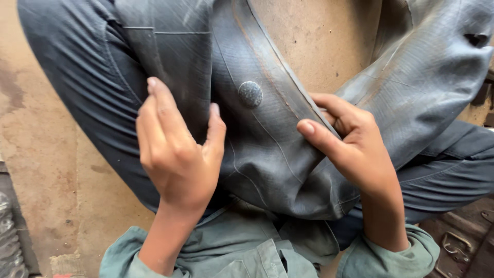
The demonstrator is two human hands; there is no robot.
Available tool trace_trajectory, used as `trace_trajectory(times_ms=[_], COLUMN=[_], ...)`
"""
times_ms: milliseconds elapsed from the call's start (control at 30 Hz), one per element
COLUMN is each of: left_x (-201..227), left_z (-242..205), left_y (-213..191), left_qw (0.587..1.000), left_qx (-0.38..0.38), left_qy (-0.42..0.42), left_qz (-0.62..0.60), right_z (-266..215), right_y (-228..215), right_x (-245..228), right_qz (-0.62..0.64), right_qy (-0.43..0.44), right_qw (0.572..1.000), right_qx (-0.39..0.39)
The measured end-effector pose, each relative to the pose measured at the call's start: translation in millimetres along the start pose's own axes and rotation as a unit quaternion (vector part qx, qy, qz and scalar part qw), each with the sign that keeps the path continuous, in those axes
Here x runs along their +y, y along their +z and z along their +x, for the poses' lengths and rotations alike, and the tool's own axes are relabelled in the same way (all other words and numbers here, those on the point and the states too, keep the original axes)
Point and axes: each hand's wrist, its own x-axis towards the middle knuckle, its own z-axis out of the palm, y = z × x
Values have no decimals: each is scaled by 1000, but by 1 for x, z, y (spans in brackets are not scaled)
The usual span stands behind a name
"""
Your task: The person inspects a large black rubber tire tube, locating a patch and a tear. They use a small orange tool to probe the tear and then apply a black adhesive patch over the damaged area, pressing it down firmly.
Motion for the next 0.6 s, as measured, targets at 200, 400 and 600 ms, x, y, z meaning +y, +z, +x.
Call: trace_trajectory(times_ms=[200,400,600], left_x=[-9,-7,-4], left_z=[0,13,30], left_y=[6,-14,-27], left_qw=[998,940,987], left_qx=[47,4,20], left_qy=[-5,-226,-78], left_qz=[-41,-254,-143], right_z=[6,4,2], right_y=[-6,-6,-4], right_x=[7,12,19], right_qz=[-4,48,44], right_qy=[5,-24,-32], right_qw=[1000,998,998], right_qx=[-25,-24,-30])
